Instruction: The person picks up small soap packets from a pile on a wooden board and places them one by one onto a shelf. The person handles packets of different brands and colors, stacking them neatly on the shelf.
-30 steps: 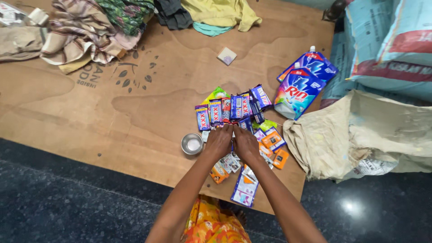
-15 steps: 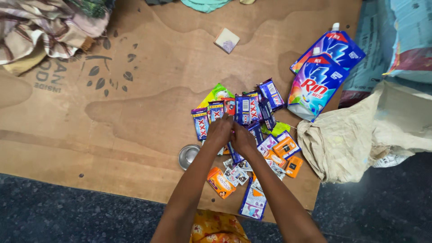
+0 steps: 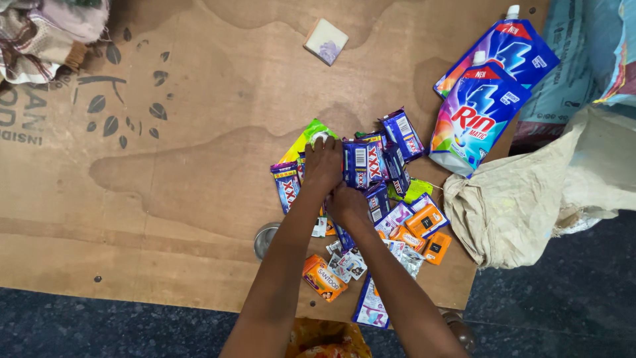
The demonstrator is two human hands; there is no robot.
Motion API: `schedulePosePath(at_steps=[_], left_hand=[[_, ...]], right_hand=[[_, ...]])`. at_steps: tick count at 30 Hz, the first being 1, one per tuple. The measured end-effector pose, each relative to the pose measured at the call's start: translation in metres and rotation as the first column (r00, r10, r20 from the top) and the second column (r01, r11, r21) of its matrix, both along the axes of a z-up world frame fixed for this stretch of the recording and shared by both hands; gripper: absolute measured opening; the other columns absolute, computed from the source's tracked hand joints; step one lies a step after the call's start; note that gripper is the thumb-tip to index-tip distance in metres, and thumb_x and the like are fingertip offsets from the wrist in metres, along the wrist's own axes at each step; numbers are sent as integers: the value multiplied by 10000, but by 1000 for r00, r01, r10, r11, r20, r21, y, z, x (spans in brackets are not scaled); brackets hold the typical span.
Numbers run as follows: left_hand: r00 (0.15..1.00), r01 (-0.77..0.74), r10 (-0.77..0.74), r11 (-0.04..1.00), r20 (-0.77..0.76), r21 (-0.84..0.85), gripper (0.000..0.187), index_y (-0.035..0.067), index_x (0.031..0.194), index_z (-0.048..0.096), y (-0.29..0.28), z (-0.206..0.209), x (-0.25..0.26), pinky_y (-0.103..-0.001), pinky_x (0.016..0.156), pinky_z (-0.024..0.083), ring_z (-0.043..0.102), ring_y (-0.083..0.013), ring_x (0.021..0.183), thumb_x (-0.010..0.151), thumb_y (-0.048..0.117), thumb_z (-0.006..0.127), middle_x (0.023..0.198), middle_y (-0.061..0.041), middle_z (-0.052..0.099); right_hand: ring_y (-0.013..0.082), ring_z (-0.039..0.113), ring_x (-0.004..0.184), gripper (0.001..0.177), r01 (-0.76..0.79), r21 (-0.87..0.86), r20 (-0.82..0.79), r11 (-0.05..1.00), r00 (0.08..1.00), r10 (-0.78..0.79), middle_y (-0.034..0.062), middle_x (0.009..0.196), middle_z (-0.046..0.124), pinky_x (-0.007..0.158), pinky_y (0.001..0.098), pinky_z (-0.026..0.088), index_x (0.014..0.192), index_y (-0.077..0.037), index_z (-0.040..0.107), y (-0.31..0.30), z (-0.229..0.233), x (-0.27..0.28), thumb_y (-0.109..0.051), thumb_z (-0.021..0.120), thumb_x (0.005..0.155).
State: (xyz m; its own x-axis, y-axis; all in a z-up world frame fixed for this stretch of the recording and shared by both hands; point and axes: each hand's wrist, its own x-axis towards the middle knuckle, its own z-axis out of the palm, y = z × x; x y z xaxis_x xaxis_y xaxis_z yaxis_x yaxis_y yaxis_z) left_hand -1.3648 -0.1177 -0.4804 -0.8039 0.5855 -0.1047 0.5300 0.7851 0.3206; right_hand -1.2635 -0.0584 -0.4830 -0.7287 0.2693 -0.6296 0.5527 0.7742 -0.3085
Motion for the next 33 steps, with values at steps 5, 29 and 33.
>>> schedulePosePath(at_steps=[5, 29, 33], left_hand=[[993, -14, 18, 999, 114, -37, 598, 52, 1170, 650, -3, 9, -4, -516, 899, 501, 600, -338, 1126, 620, 186, 846, 1125, -136, 653], [941, 47, -22, 997, 338, -65, 432, 213, 1145, 730, -12, 40, -10, -624, 1020, 417, 692, -287, 1090, 727, 239, 834, 1098, -83, 752], [922, 7, -30, 998, 386, 61, 474, 212, 1173, 744, -15, 52, -22, -452, 895, 558, 698, -294, 1069, 709, 233, 835, 1140, -89, 746]], right_hand=[[468, 684, 933, 629, 131, -111, -187, 985, 971, -150, 283, 986, 726, 849, 558, 528, 1429, -23, 409, -6, 14, 6, -315, 613, 911], [329, 722, 1052, 677, 133, -454, -429, 881, 834, -347, 174, 1238, 689, 917, 382, 564, 1478, -69, 433, 20, -36, 35, -17, 598, 823], [313, 701, 1066, 678, 160, -365, -469, 917, 819, -330, 187, 1248, 685, 913, 391, 546, 1502, -75, 445, 27, -38, 36, -54, 641, 853]])
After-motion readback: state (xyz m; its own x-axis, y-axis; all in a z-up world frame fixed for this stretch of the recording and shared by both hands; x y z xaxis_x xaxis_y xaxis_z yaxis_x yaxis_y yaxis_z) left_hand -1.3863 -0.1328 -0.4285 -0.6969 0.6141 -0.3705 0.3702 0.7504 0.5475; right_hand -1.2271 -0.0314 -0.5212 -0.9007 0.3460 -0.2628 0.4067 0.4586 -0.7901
